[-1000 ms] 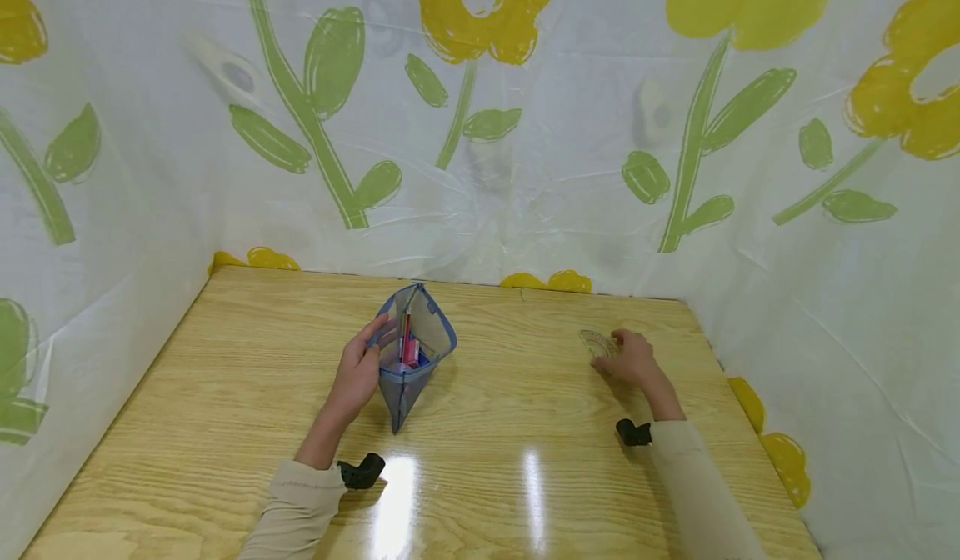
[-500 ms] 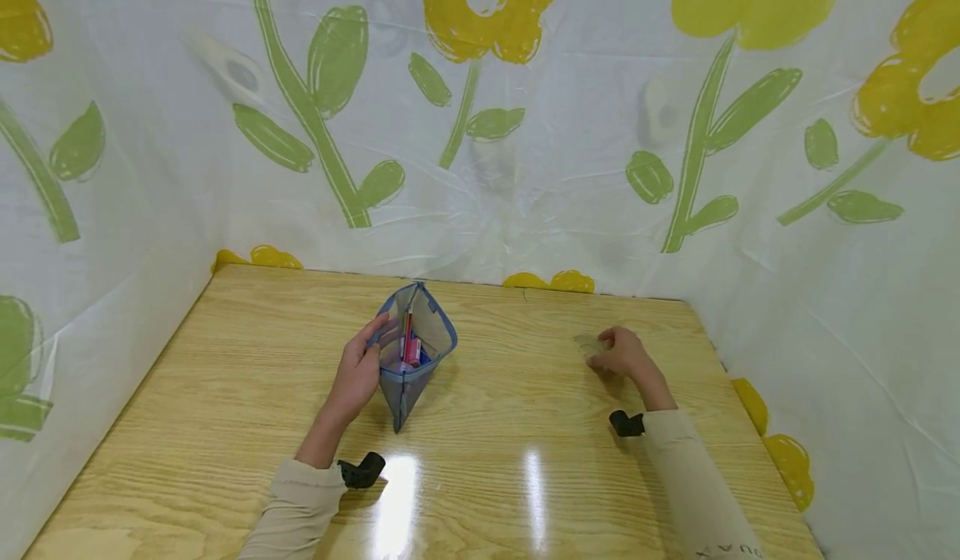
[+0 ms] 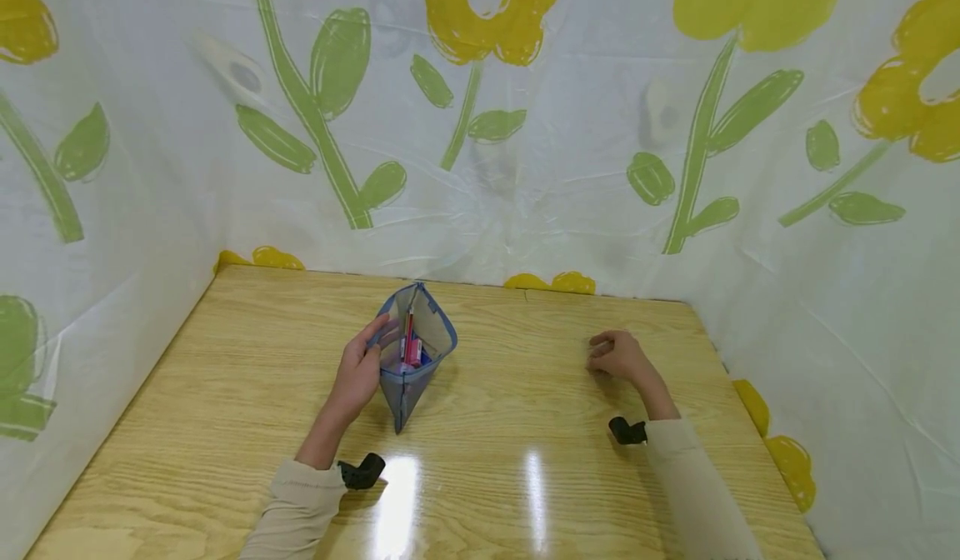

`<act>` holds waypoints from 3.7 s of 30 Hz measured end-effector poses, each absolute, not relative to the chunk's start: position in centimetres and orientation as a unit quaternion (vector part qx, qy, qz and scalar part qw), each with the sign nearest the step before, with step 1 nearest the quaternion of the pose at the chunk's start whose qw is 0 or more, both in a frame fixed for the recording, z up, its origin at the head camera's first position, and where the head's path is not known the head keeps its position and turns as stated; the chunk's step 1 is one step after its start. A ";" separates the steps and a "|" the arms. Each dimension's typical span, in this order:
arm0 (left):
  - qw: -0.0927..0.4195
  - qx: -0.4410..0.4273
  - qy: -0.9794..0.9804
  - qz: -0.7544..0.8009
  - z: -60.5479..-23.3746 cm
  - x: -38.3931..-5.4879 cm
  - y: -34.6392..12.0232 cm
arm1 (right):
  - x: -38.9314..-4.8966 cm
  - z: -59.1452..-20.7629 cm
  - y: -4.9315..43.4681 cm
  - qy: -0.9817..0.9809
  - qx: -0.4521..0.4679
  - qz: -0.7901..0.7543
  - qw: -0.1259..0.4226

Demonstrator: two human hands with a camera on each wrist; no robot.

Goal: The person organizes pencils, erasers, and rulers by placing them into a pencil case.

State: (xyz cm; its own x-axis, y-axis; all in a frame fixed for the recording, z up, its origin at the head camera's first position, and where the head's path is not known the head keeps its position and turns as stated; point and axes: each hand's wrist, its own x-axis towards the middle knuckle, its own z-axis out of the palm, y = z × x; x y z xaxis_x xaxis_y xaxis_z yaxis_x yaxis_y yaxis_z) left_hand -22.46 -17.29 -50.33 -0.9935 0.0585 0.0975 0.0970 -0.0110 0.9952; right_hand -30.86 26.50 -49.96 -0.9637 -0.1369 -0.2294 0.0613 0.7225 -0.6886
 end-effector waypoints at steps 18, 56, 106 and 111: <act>0.010 -0.051 -0.704 -0.709 -50.4 -22.5 -17.2 | -28.9 -51.2 23.1 0.872 -0.028 -0.485 0.064; 0.018 -0.046 -0.701 -0.711 -50.0 -22.3 -17.2 | -27.0 -46.2 8.1 0.784 -0.152 -0.602 -0.003; 0.019 -0.050 -0.698 -0.714 -50.3 -22.4 -17.5 | -27.8 -46.2 1.7 0.798 -0.216 -0.562 0.030; 0.017 -0.050 -0.701 -0.711 -50.4 -22.4 -17.4 | -27.5 -46.8 2.9 0.799 -0.243 -0.550 -0.020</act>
State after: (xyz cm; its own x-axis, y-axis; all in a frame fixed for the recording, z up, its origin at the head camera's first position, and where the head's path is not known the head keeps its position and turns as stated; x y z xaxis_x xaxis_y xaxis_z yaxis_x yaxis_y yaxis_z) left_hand -22.40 -17.40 -50.35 -0.9943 0.0459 0.0958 0.0952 -0.0154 0.9953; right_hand -27.46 2.86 -46.79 -0.8809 -0.3663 0.2998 -0.4107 0.2765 -0.8688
